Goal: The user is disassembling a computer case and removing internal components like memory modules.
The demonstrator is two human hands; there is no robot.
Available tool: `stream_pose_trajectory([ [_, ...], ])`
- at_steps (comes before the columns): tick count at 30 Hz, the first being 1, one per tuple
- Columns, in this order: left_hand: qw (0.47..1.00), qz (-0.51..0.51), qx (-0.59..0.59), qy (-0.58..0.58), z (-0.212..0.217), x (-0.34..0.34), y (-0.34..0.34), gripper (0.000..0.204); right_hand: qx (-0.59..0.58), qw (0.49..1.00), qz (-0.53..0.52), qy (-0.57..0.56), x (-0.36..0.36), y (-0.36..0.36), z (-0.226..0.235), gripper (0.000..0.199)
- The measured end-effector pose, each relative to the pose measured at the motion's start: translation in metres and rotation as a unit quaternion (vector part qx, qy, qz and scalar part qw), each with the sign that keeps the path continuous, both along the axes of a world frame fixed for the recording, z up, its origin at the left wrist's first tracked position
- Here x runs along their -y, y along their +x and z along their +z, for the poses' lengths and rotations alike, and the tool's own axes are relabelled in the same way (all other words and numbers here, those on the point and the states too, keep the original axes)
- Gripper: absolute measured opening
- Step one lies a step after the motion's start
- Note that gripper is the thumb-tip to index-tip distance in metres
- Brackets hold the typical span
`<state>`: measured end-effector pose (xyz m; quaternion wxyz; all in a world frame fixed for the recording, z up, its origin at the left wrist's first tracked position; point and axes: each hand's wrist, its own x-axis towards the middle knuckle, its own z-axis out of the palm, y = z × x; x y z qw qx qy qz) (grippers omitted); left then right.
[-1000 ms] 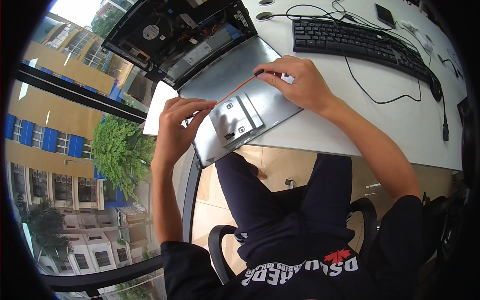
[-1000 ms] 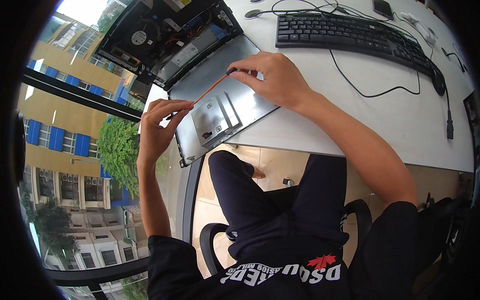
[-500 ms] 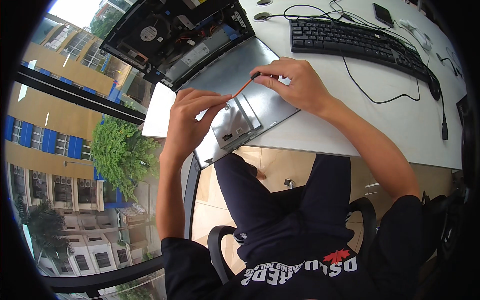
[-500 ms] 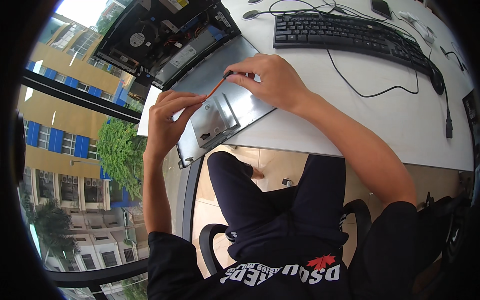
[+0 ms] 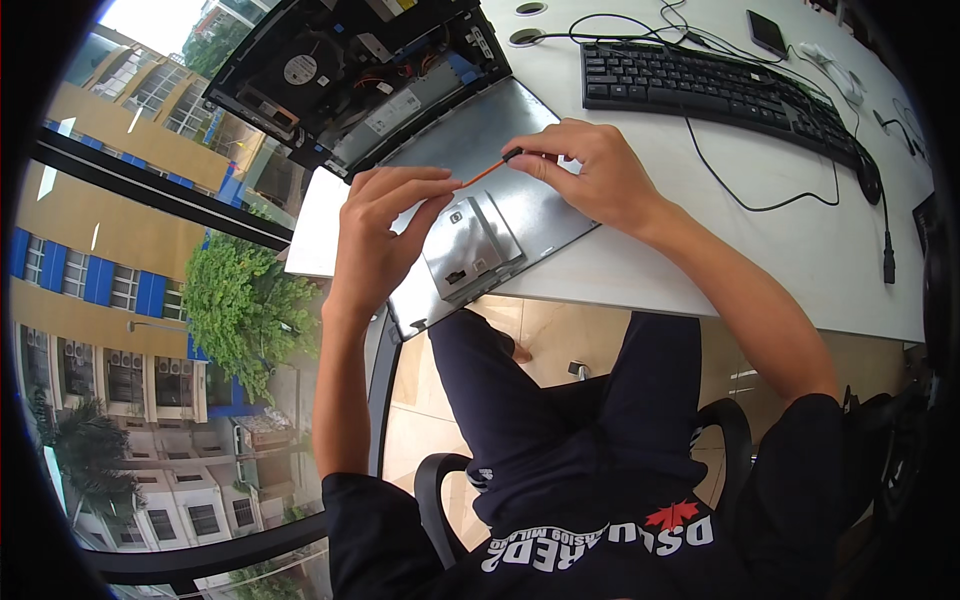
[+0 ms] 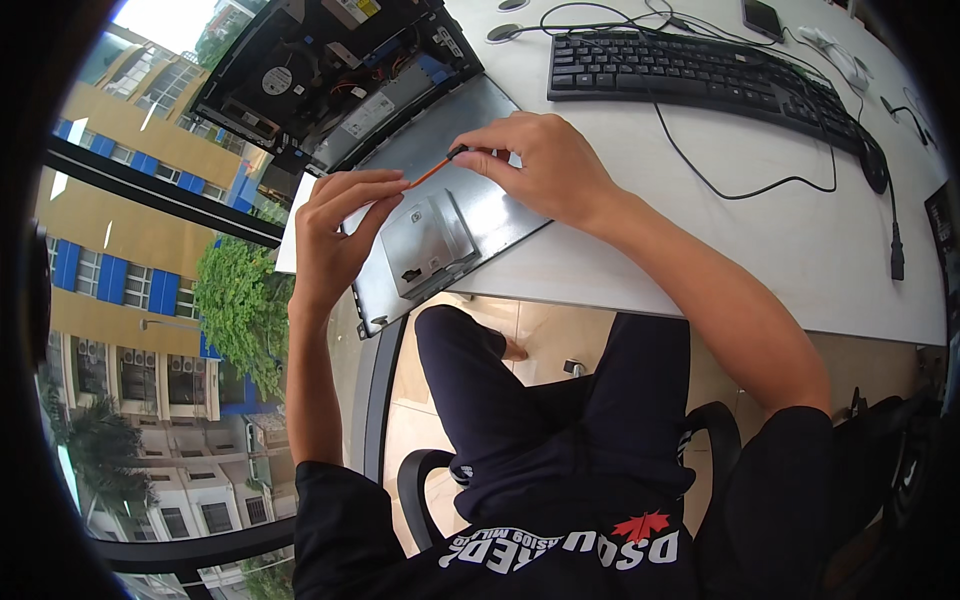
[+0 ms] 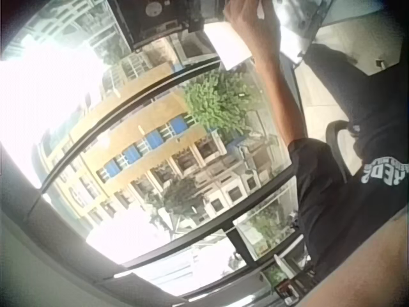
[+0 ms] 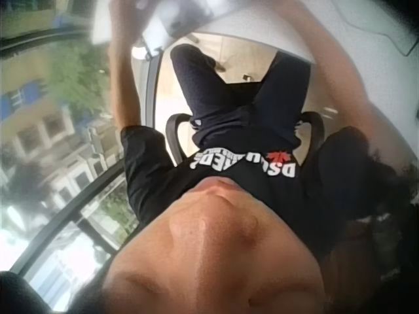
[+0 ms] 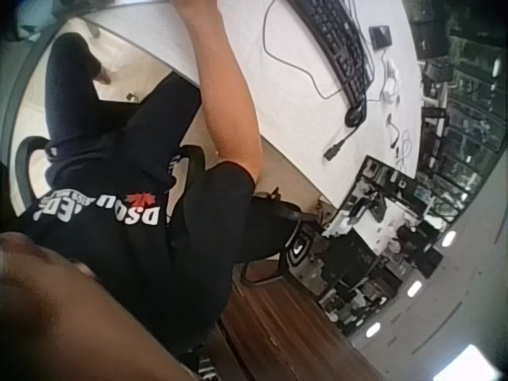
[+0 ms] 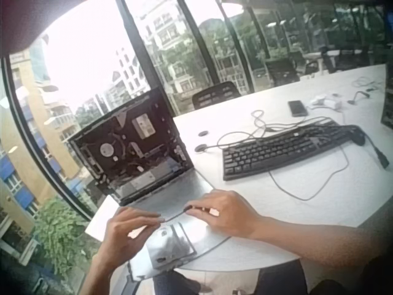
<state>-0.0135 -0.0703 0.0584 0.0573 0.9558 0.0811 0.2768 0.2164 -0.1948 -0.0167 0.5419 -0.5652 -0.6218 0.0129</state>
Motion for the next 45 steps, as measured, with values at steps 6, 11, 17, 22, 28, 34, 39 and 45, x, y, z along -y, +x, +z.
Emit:
stream_pose_trajectory([
  [6, 0.999, 0.043, 0.022, 0.010, -0.003, -0.003, -0.002, 0.020, 0.002, 1.000, -0.007, 0.009, 0.000, 0.000, 0.000, 0.023],
  [11, 0.998, 0.066, 0.017, -0.011, -0.006, -0.005, -0.004, 0.020, -0.004, 1.000, -0.016, 0.014, -0.001, 0.000, 0.000, 0.022],
  [17, 0.997, 0.065, 0.021, -0.031, -0.008, -0.009, -0.006, 0.020, 0.004, 0.999, -0.045, 0.010, -0.001, 0.002, 0.000, 0.024],
  [22, 0.996, 0.074, 0.010, -0.044, -0.008, -0.008, -0.007, 0.021, 0.005, 0.998, -0.055, 0.007, -0.002, 0.003, -0.002, 0.025],
  [28, 0.996, 0.063, 0.031, -0.046, -0.008, -0.009, -0.009, 0.027, 0.009, 0.998, -0.059, 0.010, -0.002, 0.002, -0.002, 0.026],
  [34, 0.996, 0.066, 0.021, -0.048, -0.006, -0.009, -0.010, 0.027, 0.013, 0.998, -0.069, 0.001, 0.000, 0.001, 0.000, 0.026],
  [39, 0.997, 0.065, 0.011, -0.030, -0.006, -0.009, -0.009, 0.026, 0.015, 0.997, -0.078, -0.010, -0.001, 0.002, -0.001, 0.027],
  [45, 0.997, 0.068, 0.020, -0.026, -0.006, -0.009, -0.009, 0.023, 0.017, 0.997, -0.071, 0.002, -0.002, 0.002, -0.002, 0.026],
])
